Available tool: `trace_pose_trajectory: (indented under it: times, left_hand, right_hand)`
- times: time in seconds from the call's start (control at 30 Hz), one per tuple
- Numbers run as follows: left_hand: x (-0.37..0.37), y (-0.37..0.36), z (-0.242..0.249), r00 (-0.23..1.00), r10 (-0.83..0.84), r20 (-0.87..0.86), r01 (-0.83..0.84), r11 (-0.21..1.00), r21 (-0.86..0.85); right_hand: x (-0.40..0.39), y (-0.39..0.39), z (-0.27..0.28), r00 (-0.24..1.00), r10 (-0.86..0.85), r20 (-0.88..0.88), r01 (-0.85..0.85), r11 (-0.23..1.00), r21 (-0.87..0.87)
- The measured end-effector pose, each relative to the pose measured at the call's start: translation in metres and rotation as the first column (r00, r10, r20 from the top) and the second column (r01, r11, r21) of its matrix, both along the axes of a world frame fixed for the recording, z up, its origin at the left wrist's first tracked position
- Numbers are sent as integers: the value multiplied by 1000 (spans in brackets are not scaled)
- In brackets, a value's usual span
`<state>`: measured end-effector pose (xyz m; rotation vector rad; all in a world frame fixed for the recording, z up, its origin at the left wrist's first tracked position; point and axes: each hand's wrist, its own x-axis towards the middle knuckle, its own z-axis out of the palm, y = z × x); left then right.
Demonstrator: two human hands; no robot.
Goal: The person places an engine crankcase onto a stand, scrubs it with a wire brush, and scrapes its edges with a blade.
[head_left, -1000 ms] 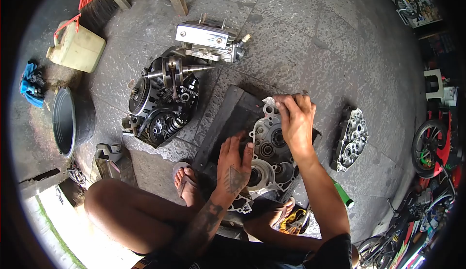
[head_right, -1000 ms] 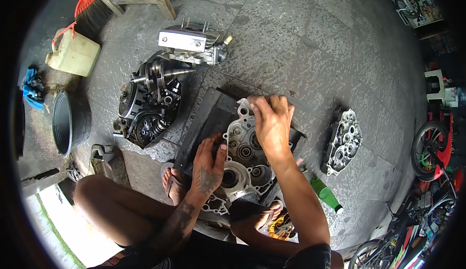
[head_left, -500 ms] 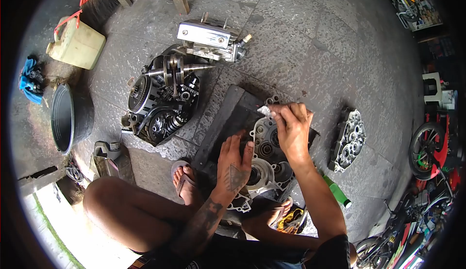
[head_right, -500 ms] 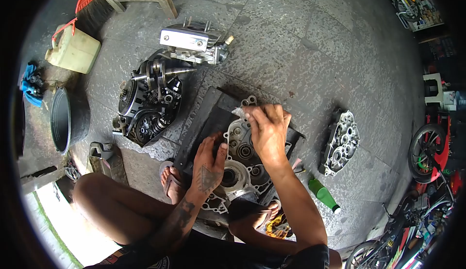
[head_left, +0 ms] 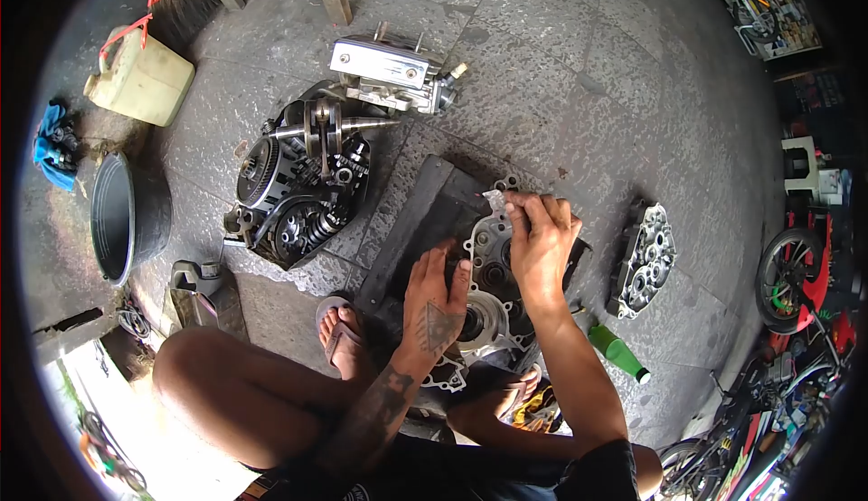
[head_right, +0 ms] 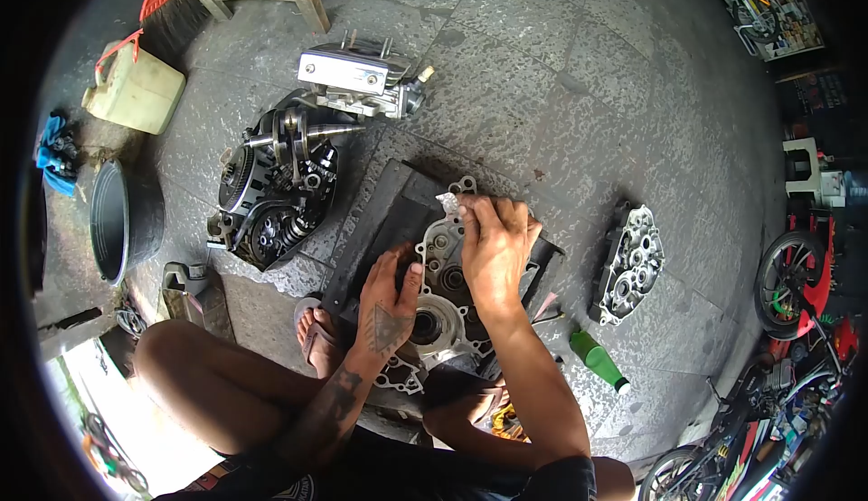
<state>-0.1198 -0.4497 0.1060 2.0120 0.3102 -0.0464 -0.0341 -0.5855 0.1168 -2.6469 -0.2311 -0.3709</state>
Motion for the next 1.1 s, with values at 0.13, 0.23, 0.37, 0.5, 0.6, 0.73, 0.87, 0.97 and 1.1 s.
trace_pose_trajectory:
  times: [0.13, 0.23, 0.37, 0.5, 0.6, 0.73, 0.87, 0.97, 1.1]
  left_hand:
    - [-1, -1, -3, 1000, 2, 17, -2, 1000, -5]
    - [-1, -1, -2, 1000, 5, 6, -5, 1000, -9]
    - [0, 0, 0, 1000, 15, 6, -15, 999, -29]
    - [-1, 0, 0, 1000, 13, -11, -13, 1000, -22]
    - [-1, 0, 2, 999, 21, -34, -22, 999, -38]
    - [-1, 1, 2, 999, 36, -38, -38, 998, -56]
    - [0, 0, 3, 999, 30, -26, -32, 997, -63]
    - [-2, -1, -1, 1000, 27, -9, -27, 998, -48]
    - [-2, 0, -1, 1000, 25, 7, -25, 998, -54]
  right_hand:
    - [-7, 7, 1, 1000, -3, -3, 3, 1000, 20]
    - [-2, 5, -2, 999, -47, 5, 47, 999, -15]
    - [-7, 10, -3, 998, -67, 4, 67, 998, -6]
    - [-5, 10, -7, 995, -96, 11, 96, 995, -3]
    - [-4, 11, -5, 995, -102, 23, 103, 994, -23]
    - [-2, 8, -7, 996, -90, 30, 91, 995, -38]
    - [-8, 6, -4, 999, -11, 36, 13, 999, -38]
    - [-6, 0, 0, 1000, -10, 29, 9, 999, 45]
    - [-7, -16, 14, 991, 29, -130, -6, 984, 176]
